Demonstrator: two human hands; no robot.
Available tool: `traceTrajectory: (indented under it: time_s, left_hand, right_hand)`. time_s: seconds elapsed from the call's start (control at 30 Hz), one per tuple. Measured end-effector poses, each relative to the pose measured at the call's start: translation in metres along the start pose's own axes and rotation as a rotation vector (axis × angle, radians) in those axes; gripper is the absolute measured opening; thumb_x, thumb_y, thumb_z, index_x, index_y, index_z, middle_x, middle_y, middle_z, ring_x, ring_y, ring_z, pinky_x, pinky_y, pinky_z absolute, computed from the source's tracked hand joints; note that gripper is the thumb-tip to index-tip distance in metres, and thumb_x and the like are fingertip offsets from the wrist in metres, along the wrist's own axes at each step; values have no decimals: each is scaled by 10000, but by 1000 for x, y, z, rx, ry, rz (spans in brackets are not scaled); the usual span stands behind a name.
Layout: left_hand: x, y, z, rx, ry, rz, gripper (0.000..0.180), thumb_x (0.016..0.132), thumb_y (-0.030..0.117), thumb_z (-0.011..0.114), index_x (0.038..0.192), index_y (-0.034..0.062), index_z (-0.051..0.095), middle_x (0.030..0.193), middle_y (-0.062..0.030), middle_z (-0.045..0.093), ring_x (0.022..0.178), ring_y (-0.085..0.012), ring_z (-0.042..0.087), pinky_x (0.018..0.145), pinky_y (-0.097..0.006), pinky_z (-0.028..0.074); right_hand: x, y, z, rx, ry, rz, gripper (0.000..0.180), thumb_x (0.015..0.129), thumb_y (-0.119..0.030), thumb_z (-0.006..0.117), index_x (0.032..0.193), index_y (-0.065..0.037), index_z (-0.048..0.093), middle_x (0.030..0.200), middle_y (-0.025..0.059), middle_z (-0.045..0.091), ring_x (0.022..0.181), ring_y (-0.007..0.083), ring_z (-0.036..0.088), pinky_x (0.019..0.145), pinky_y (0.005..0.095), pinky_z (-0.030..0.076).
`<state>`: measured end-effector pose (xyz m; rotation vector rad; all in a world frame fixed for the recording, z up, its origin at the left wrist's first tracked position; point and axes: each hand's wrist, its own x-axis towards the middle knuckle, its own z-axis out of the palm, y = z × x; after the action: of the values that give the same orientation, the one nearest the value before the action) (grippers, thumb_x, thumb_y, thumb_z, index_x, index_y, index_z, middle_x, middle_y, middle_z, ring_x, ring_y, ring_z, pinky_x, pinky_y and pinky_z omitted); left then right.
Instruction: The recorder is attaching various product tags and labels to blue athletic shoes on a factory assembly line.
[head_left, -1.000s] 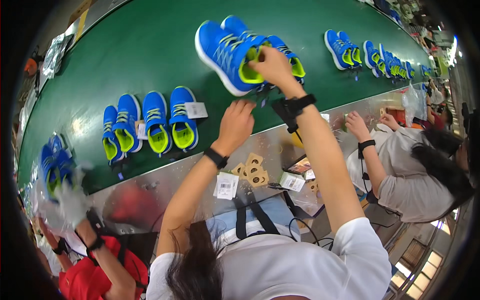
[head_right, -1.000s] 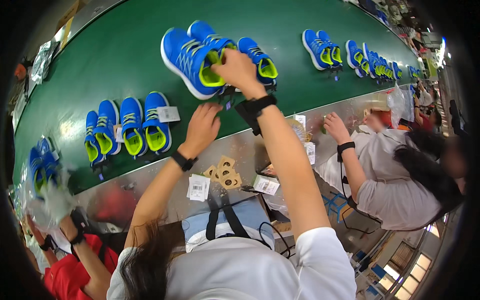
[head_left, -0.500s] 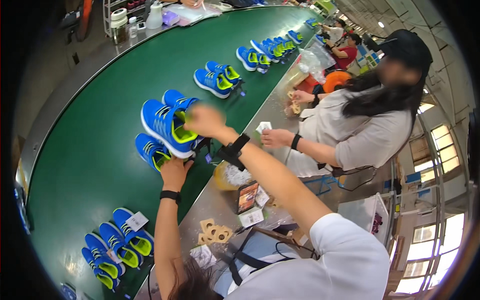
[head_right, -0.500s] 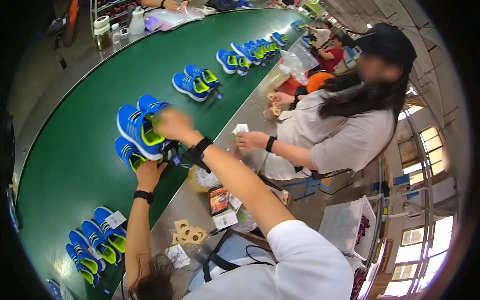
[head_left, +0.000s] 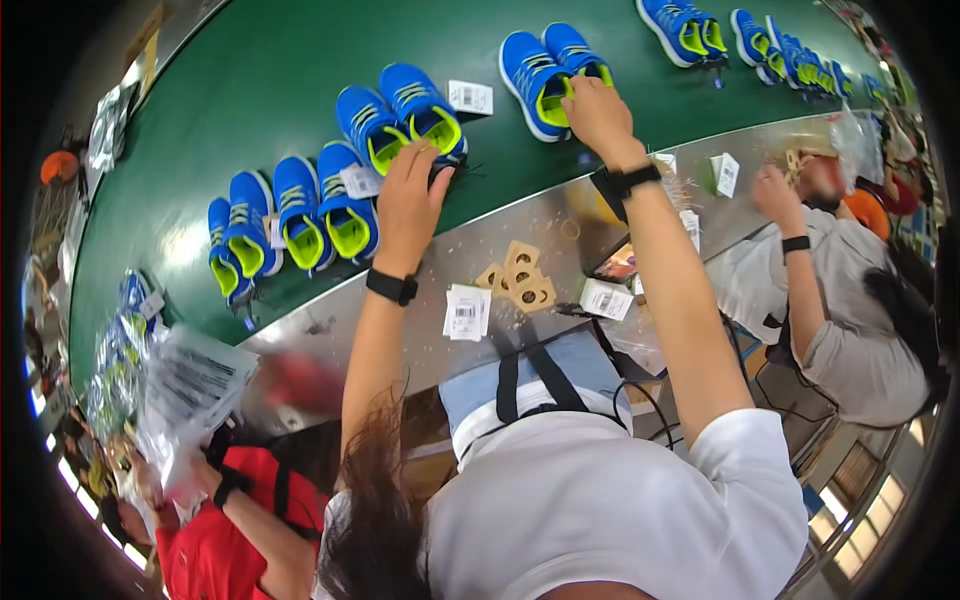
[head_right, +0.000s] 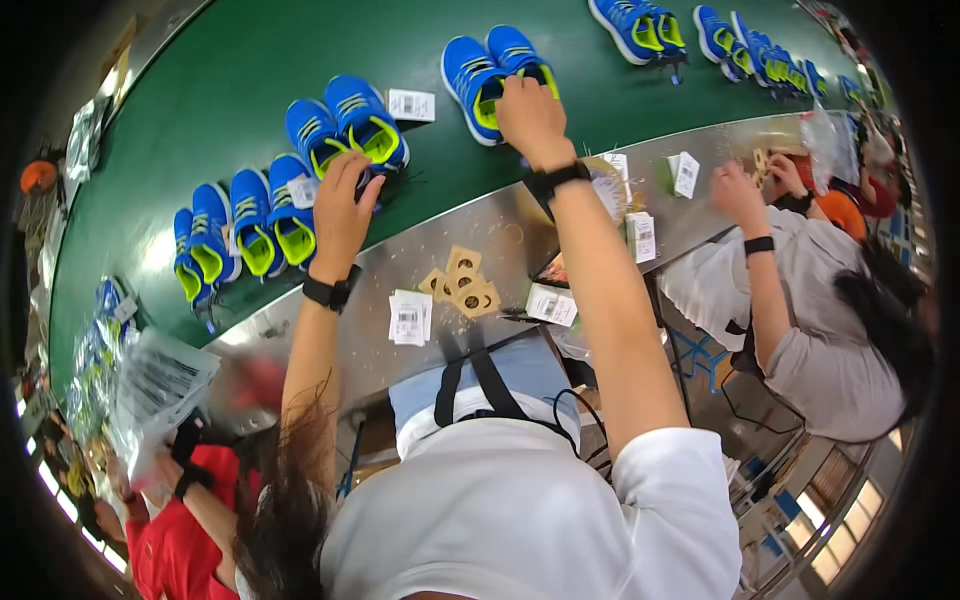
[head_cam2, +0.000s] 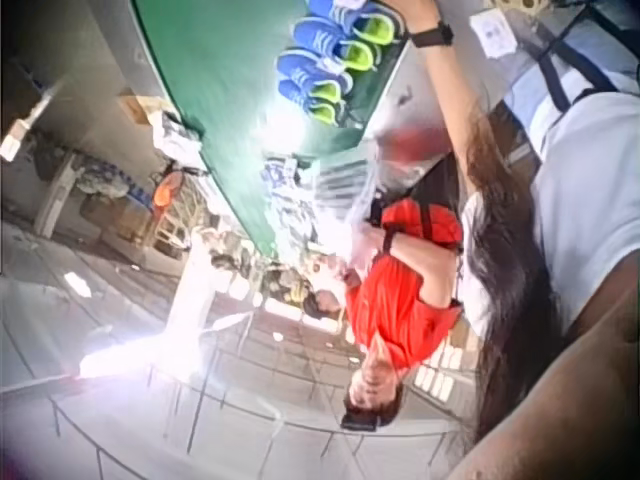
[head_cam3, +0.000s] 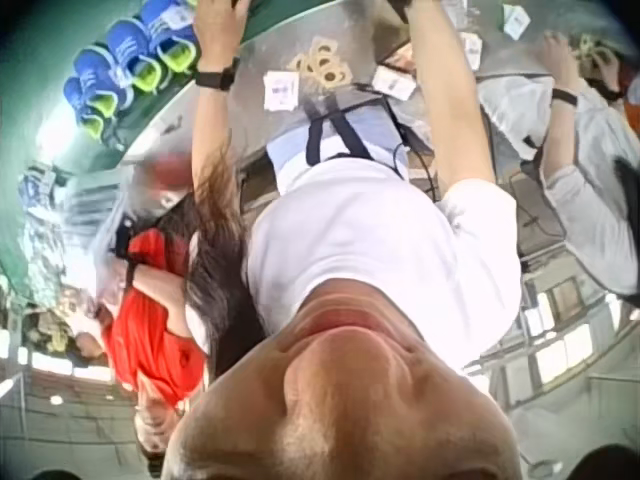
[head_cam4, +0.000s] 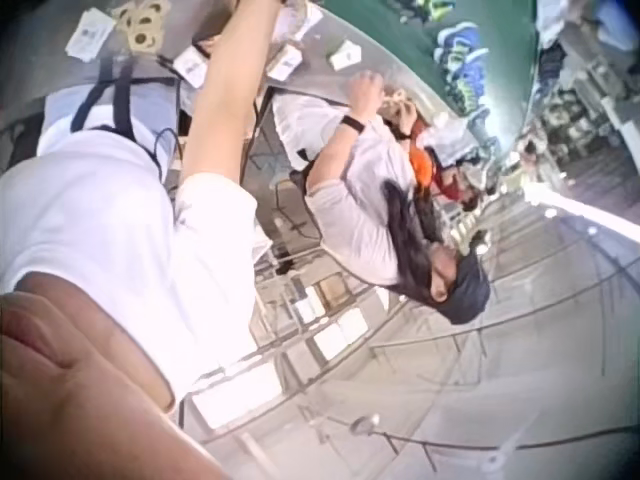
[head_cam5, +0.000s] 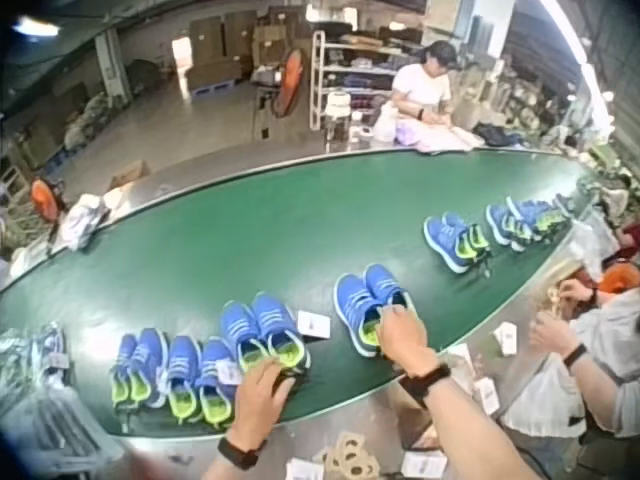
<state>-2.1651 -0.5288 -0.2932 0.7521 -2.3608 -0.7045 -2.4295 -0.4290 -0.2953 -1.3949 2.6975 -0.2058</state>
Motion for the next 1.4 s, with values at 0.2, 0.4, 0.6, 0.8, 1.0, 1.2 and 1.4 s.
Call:
traceTrajectory:
  time_s: [0.2,0.4,0.6,0.8,1.0,1.2,1.4]
  left_hand:
    - [-121,42,-25,-341,-228,-755,147,793,127,699,819,17,605,744,-96,580,714,-203,568,629,-313,444]
    - [-178,70,-19,1,-319,-750,263,735,193,760,759,32,553,687,-78,503,660,-208,517,603,-307,424]
    - [-193,43,3,-372,-323,-992,190,772,139,718,769,27,565,681,-26,552,616,-126,521,584,-258,422]
    - [-182,42,-8,-795,-362,-1215,108,868,119,627,897,16,635,767,25,600,659,-48,511,602,-196,406]
    - [-172,52,-14,-773,-313,-1164,206,879,111,611,1052,6,650,808,9,627,696,-58,541,637,-207,426]
    - [-122,110,5,-1109,-135,-1058,89,854,36,637,936,19,608,875,-2,631,766,-75,571,679,-207,446]
    - [-93,147,37,-1522,-6,-1240,89,868,5,598,944,40,568,956,-33,621,864,-103,576,788,-237,450]
  right_hand:
    - [-152,-51,-36,497,-253,-179,133,821,-105,577,943,-78,624,880,135,633,858,326,608,714,438,489]
    - [-235,-29,10,329,-397,-393,210,729,-126,675,923,-107,597,893,60,550,869,280,567,668,390,497]
    - [-238,-27,22,370,-379,-279,223,705,-136,695,888,-95,574,894,56,515,873,263,558,652,375,489]
    - [-224,-9,25,611,-633,-75,213,772,-159,642,939,-47,571,800,120,602,766,301,602,642,396,470]
    - [-220,-6,6,865,-577,69,271,804,-148,602,1047,-42,549,739,139,617,664,277,601,603,376,460]
    - [-211,-13,-15,1299,-447,330,234,855,-100,582,1060,-65,476,759,37,583,669,107,552,586,266,446]
    - [-212,-12,-20,1650,-377,464,106,938,-115,499,1035,-78,480,821,1,554,741,56,515,642,229,438]
